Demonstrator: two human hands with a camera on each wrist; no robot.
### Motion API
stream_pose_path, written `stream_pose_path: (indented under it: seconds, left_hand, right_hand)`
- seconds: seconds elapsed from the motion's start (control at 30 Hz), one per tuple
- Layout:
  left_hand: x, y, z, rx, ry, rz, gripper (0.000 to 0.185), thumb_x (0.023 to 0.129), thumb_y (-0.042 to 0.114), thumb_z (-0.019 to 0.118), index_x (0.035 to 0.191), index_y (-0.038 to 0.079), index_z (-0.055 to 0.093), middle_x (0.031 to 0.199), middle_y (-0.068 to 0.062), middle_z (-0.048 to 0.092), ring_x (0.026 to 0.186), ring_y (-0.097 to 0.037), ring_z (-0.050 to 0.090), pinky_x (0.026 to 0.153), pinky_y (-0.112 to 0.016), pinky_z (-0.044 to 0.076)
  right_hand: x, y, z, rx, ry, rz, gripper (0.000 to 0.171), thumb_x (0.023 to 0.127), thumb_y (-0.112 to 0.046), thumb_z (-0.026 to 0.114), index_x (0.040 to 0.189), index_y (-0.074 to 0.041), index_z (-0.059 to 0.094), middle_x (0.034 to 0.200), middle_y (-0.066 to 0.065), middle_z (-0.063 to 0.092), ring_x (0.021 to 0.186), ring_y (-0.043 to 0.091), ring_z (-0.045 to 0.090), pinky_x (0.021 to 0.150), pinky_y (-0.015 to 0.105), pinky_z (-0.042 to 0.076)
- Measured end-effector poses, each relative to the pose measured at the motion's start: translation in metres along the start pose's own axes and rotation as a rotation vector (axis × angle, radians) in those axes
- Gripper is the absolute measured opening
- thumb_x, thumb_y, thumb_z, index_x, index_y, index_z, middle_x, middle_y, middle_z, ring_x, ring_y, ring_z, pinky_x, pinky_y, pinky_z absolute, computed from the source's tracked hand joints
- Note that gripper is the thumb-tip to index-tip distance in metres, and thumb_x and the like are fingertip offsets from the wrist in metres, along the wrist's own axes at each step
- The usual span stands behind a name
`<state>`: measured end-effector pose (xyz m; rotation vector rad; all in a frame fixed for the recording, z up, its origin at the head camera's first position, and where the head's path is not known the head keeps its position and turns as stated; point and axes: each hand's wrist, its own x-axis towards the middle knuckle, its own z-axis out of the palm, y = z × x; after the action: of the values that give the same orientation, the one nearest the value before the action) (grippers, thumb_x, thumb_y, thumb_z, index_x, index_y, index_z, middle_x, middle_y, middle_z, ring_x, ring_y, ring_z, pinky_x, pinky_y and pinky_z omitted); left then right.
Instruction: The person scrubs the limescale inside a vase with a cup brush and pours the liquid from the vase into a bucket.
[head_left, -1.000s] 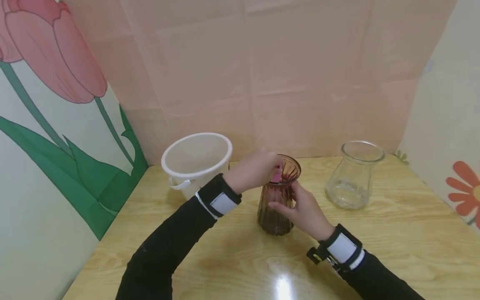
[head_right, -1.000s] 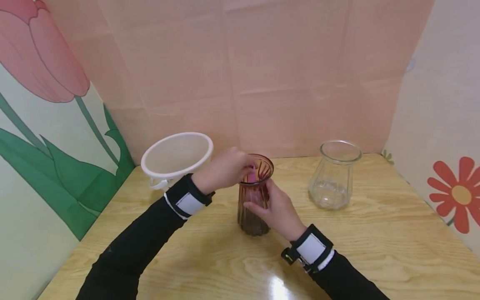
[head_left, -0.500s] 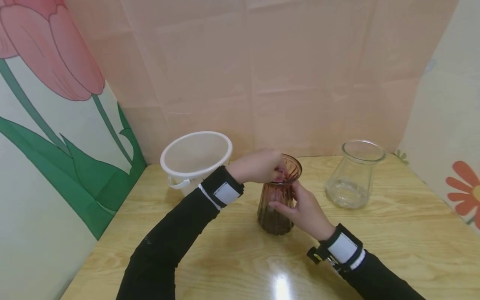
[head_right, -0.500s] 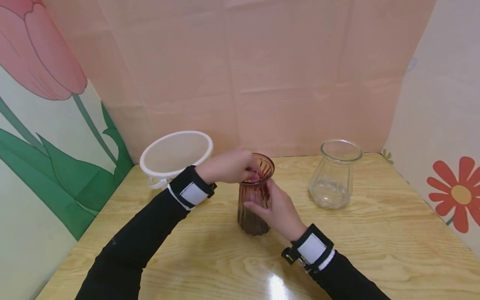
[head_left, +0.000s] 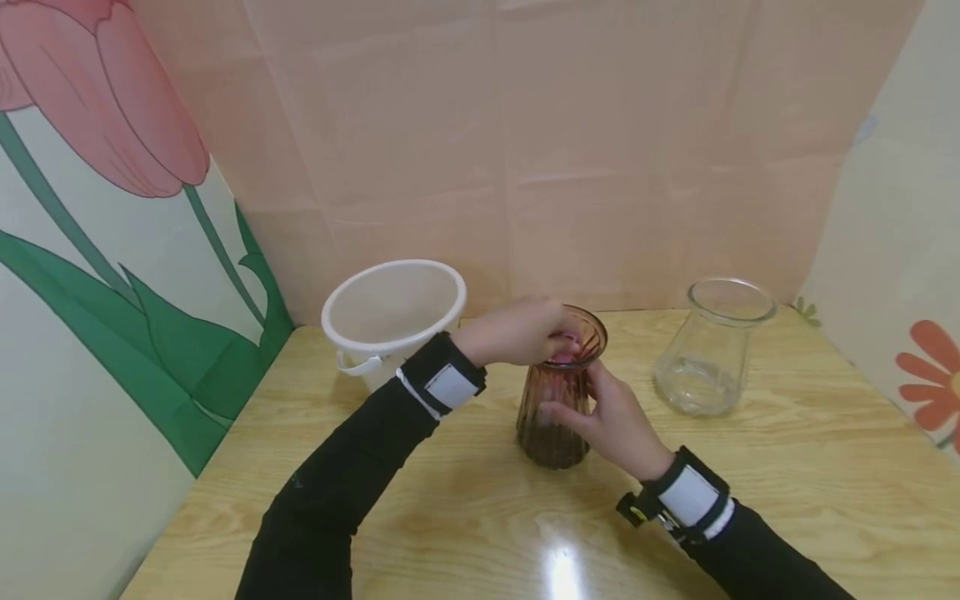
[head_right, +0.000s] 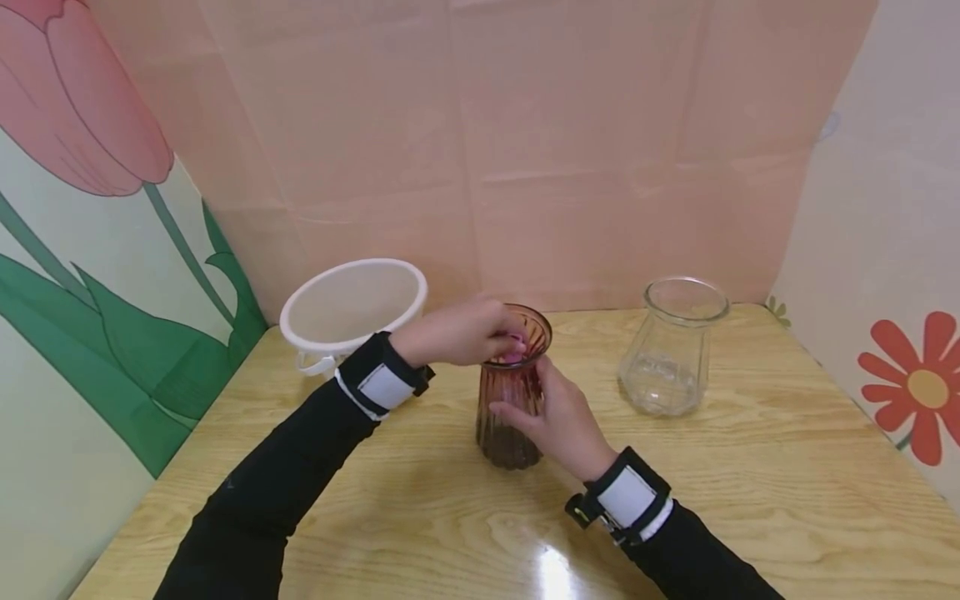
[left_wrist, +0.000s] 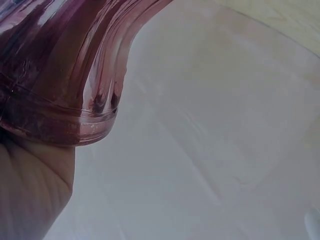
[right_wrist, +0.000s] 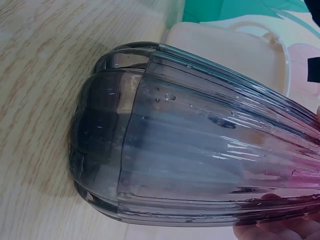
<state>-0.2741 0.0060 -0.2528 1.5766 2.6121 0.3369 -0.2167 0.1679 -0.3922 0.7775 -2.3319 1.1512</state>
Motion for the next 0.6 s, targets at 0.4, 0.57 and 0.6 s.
stream_pose_path:
  seconds: [0.4,0.57,0.6]
  left_hand:
    - [-0.0039,0.0016,-0.0004,-0.053,0.041,0.016,0.016,0.099,0.015,0.056,0.089,0.008,0.067,0.077,0.001,0.063,0.069,-0.008,0.057,0.064,-0.018,0.044]
    - [-0.0058,0.0037,-0.0013,-0.052,0.034,-0.002,0.016,0.1,0.015,0.055,0.09,0.008,0.066,0.079,0.001,0.063,0.071,-0.008,0.058,0.066,-0.019,0.044]
    - [-0.0061,0.004,-0.0013,-0.054,0.032,-0.003,0.016,0.1,0.014,0.055,0.09,0.008,0.066,0.08,0.001,0.063,0.072,-0.008,0.058,0.066,-0.019,0.044]
  right_hand:
    - [0.0007,-0.0027,-0.002,0.018,-0.012,0.007,0.075,0.082,-0.016,0.08,0.142,-0.01,0.036,0.127,0.012,0.058,0.106,0.025,0.062,0.083,0.037,0.054]
    - [0.0006,-0.004,-0.0016,0.02,-0.011,0.013,0.073,0.082,-0.016,0.08,0.141,-0.01,0.038,0.125,0.011,0.059,0.104,0.023,0.062,0.08,0.037,0.055]
    - [0.0004,-0.0043,-0.0016,0.02,-0.012,0.013,0.073,0.082,-0.016,0.08,0.141,-0.01,0.038,0.124,0.011,0.059,0.103,0.023,0.062,0.08,0.037,0.055]
